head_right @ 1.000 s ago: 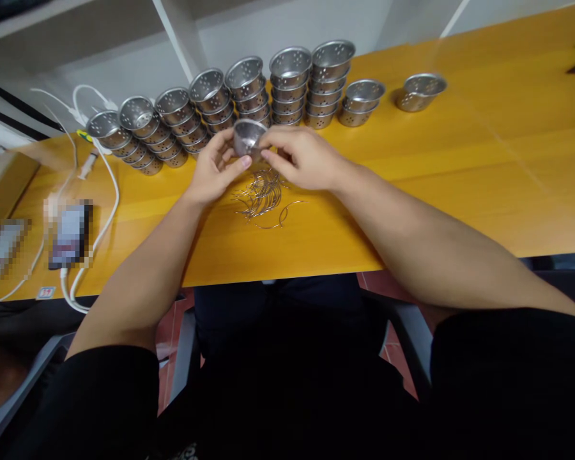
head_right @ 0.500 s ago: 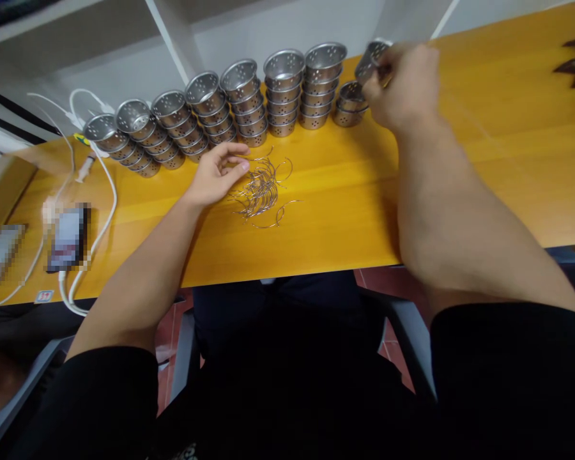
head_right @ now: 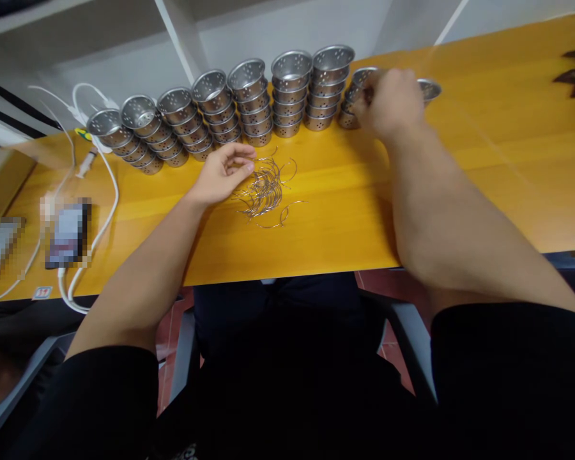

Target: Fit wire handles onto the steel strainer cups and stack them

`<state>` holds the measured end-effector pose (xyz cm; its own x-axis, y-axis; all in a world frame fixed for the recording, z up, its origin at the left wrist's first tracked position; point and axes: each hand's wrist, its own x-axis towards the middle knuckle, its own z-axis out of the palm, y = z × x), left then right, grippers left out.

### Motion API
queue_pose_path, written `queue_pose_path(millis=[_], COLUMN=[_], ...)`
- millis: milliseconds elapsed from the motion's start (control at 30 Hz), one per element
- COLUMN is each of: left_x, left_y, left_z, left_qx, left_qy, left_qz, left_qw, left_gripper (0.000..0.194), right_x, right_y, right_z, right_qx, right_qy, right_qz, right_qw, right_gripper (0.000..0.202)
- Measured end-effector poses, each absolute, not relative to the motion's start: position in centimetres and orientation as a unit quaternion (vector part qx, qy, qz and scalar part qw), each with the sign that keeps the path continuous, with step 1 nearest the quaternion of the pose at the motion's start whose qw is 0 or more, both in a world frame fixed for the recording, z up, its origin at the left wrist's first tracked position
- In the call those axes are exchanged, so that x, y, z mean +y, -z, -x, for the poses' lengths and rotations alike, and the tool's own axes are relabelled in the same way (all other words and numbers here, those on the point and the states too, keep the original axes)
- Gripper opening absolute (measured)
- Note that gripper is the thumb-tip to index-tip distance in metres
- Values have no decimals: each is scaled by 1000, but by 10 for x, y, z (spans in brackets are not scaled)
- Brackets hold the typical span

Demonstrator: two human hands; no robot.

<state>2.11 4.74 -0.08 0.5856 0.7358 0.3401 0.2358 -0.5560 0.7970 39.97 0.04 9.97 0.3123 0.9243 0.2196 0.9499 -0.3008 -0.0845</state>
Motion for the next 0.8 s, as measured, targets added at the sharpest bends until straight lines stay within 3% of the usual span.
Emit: queue_pose_path(millis=[267, 800], left_x=[50, 41], left_y=[2, -5], left_z=[-21, -22], left_qx=[299, 320], left_qy=[-338, -315], left_qz=[-814, -819], left_qw=[367, 358], left_gripper=[41, 43], right_x=[-4, -2], right_y=[-107, -94], right_z=[-393, -394], right_qx=[-589, -604], right_qy=[50, 6], right_qz=[804, 786], right_qw=[67, 130], right_gripper=[45, 42])
